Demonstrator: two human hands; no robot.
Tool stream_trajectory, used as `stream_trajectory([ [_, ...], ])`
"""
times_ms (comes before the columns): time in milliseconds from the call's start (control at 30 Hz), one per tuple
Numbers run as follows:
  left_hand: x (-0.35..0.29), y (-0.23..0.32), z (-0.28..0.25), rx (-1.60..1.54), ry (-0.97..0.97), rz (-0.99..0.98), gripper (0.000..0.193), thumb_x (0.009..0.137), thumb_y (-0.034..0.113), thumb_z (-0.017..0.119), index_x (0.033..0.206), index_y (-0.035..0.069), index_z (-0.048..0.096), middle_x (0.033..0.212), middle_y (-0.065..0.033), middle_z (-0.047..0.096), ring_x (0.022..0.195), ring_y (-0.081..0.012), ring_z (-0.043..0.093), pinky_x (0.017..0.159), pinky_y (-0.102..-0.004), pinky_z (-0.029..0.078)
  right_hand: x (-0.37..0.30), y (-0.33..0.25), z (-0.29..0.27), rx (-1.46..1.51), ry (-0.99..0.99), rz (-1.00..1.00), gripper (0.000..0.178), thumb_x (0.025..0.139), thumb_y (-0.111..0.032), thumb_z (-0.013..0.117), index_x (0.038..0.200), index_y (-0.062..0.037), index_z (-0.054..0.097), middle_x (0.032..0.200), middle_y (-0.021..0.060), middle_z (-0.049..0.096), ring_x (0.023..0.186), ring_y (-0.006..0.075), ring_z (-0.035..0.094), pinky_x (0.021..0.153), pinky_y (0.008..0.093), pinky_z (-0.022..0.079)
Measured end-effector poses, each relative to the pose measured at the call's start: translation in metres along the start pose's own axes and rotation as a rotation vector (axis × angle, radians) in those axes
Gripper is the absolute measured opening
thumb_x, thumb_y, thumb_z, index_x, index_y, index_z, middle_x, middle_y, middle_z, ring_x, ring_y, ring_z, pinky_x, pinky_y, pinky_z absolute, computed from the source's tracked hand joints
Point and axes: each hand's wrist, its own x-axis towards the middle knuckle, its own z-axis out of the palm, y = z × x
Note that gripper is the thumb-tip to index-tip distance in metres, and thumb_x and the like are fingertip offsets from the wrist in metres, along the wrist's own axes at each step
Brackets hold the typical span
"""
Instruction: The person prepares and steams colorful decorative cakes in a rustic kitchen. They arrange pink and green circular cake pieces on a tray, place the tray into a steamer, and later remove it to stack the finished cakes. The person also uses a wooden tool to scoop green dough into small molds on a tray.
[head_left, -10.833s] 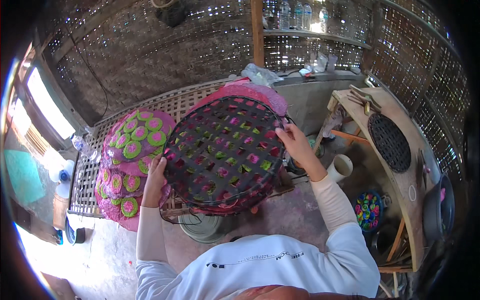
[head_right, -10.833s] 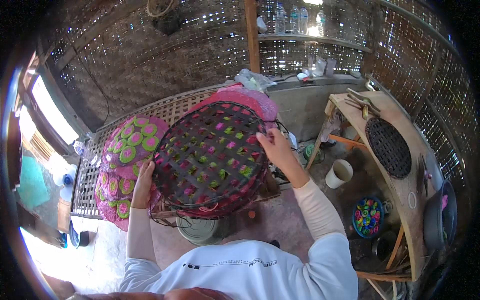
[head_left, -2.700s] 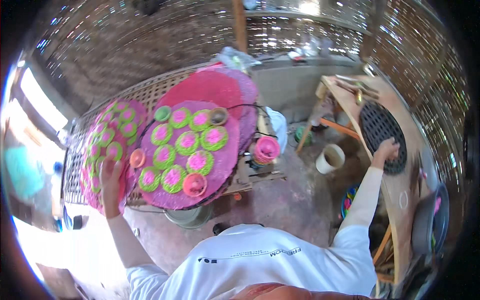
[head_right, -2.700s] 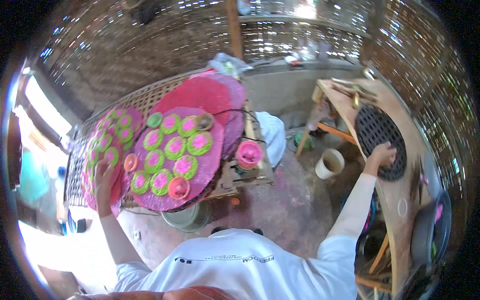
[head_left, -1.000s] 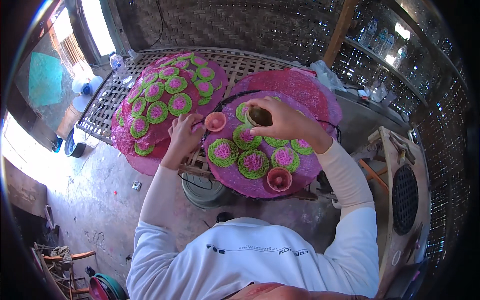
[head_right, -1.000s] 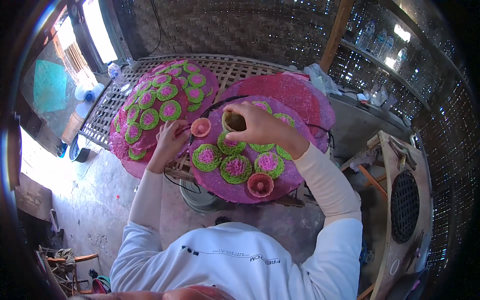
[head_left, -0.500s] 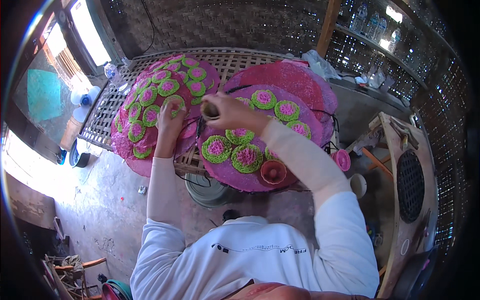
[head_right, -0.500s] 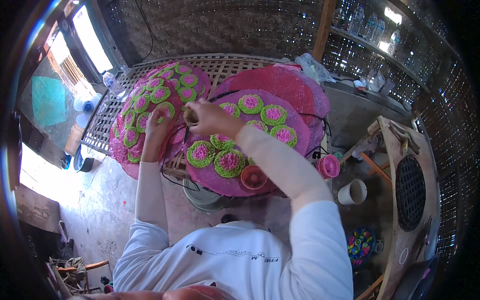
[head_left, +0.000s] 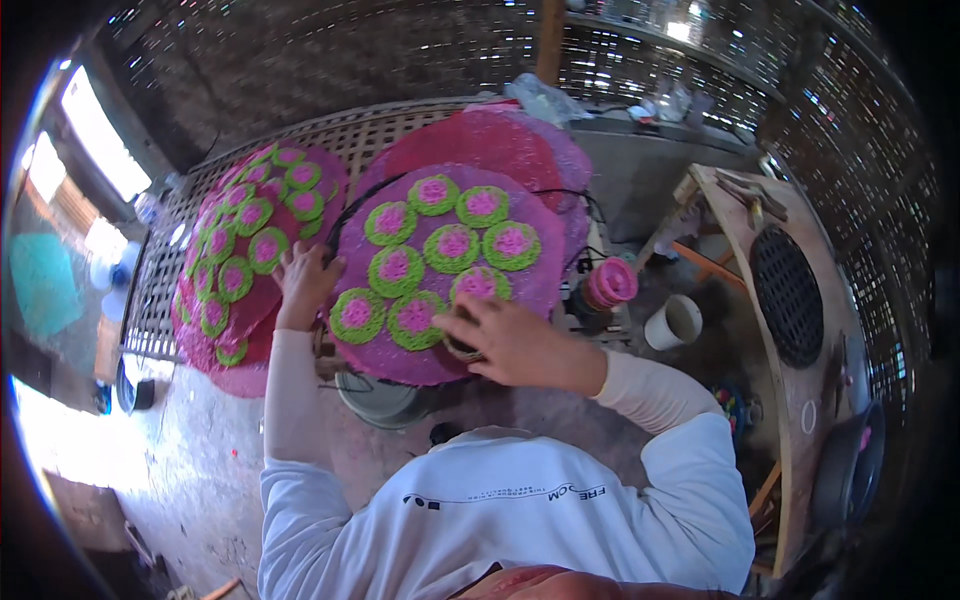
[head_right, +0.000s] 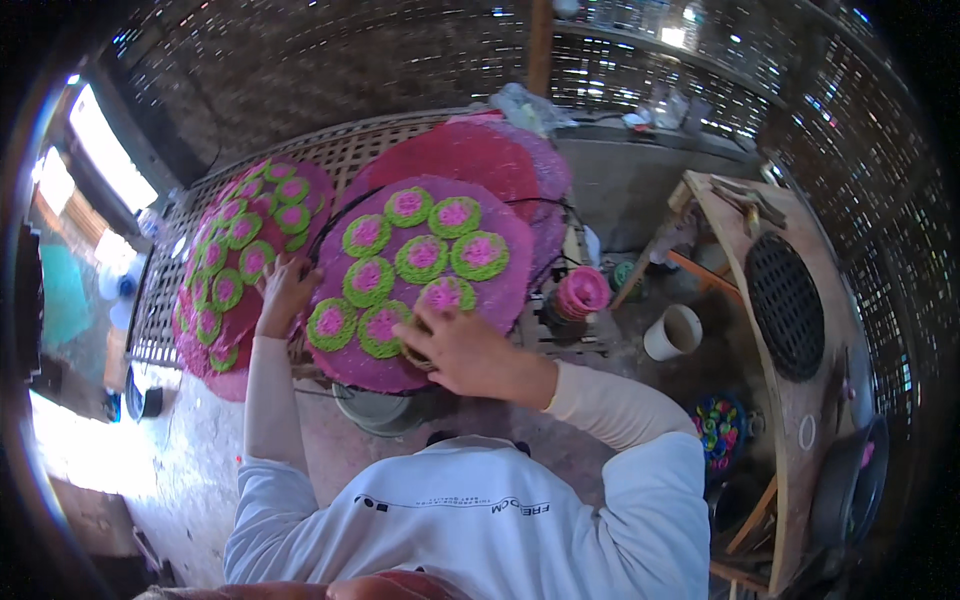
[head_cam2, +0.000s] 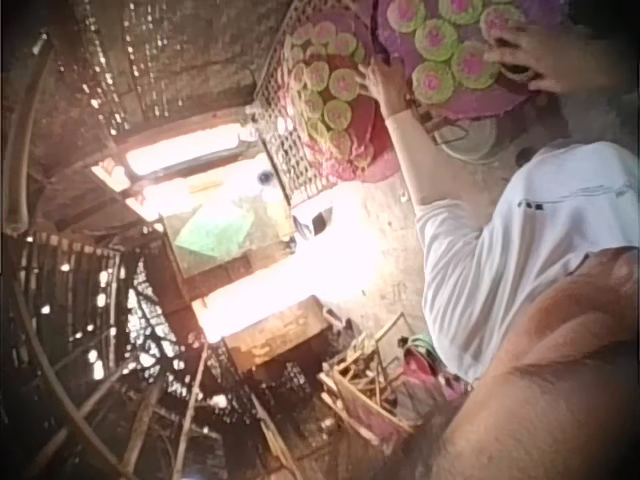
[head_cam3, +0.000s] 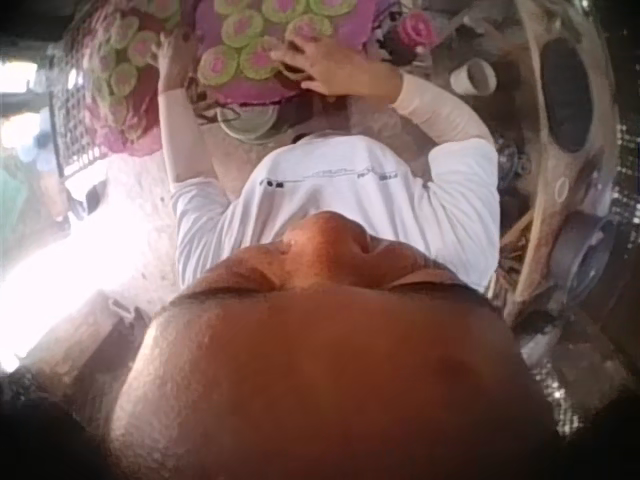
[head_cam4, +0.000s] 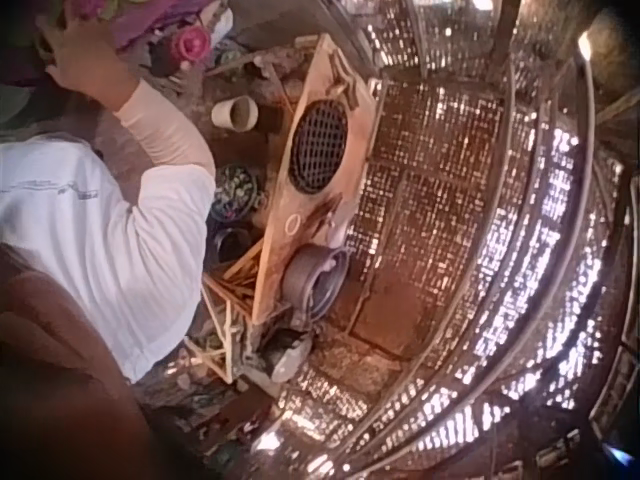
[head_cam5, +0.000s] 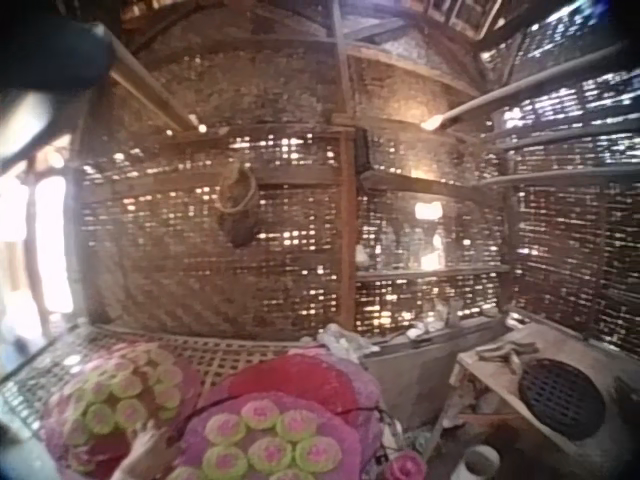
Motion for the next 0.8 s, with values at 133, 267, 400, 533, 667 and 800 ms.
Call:
stream_trajectory([
  [133,0.003,0.005,0.003,-0.020,0.012,0.045,0.035,0.071,0.039,0.062,0.093,0.012,0.062,0.106,-0.0118,0.050,0.107,-0.0335,0.040,0.090,-0.0510,0.025,-0.014,0.003,0.000,-0.076,0.247,-0.137,0.059,0.069,-0.019,0.067,0.122,-0.0118,0.043,0.119,0.0182,0.042,0.106,0.0342,0.046,0.087,0.0414,0.041],
  [267,0.001,0.008,0.010,-0.040,0.016,0.042,0.032,0.069,0.036,0.063,0.089,0.011,0.061,0.102,-0.0111,0.051,0.105,-0.0333,0.042,0.089,-0.0510,0.026,-0.028,0.038,-0.057,0.148,0.462,0.014,0.057,0.068,-0.019,0.067,0.120,-0.0118,0.043,0.113,0.0173,0.045,0.107,0.0324,0.046,0.088,0.0392,0.041],
  [400,0.001,0.010,0.014,-0.036,0.046,0.029,0.030,0.070,0.035,0.063,0.086,0.010,0.060,0.101,-0.0096,0.053,0.104,-0.0326,0.042,0.088,-0.0502,0.027,-0.039,0.132,-0.093,0.051,0.576,0.313,0.055,0.068,-0.024,0.068,0.117,-0.0097,0.045,0.110,0.0173,0.046,0.101,0.0343,0.049,0.085,0.0386,0.042],
  [533,0.007,0.012,0.012,-0.091,0.062,0.079,0.031,0.072,0.035,0.062,0.092,0.011,0.058,0.088,-0.0080,0.057,0.094,-0.0271,0.051,0.082,-0.0481,0.032,-0.010,0.226,-0.094,-0.035,0.335,0.553,0.058,0.066,-0.026,0.070,0.116,-0.0098,0.046,0.114,0.0207,0.045,0.098,0.0382,0.051,0.084,0.0409,0.044],
  [667,0.000,0.013,0.005,-0.198,0.020,0.058,0.031,0.073,0.033,0.060,0.095,0.011,0.057,0.080,-0.0060,0.061,0.084,-0.0250,0.058,0.081,-0.0463,0.033,0.042,0.267,-0.080,-0.096,0.309,0.674,0.062,0.064,-0.031,0.072,0.117,-0.0096,0.047,0.119,0.0207,0.043,0.103,0.0389,0.049,0.086,0.0412,0.043],
  [800,-0.014,0.012,-0.006,-0.208,-0.006,0.053,0.033,0.073,0.033,0.058,0.099,0.013,0.056,0.083,-0.0066,0.064,0.086,-0.0262,0.059,0.079,-0.0464,0.035,0.069,0.280,-0.051,-0.384,0.273,0.673,0.061,0.069,-0.037,0.068,0.119,-0.0096,0.046,0.126,0.0196,0.038,0.105,0.0384,0.048,0.086,0.0423,0.042],
])
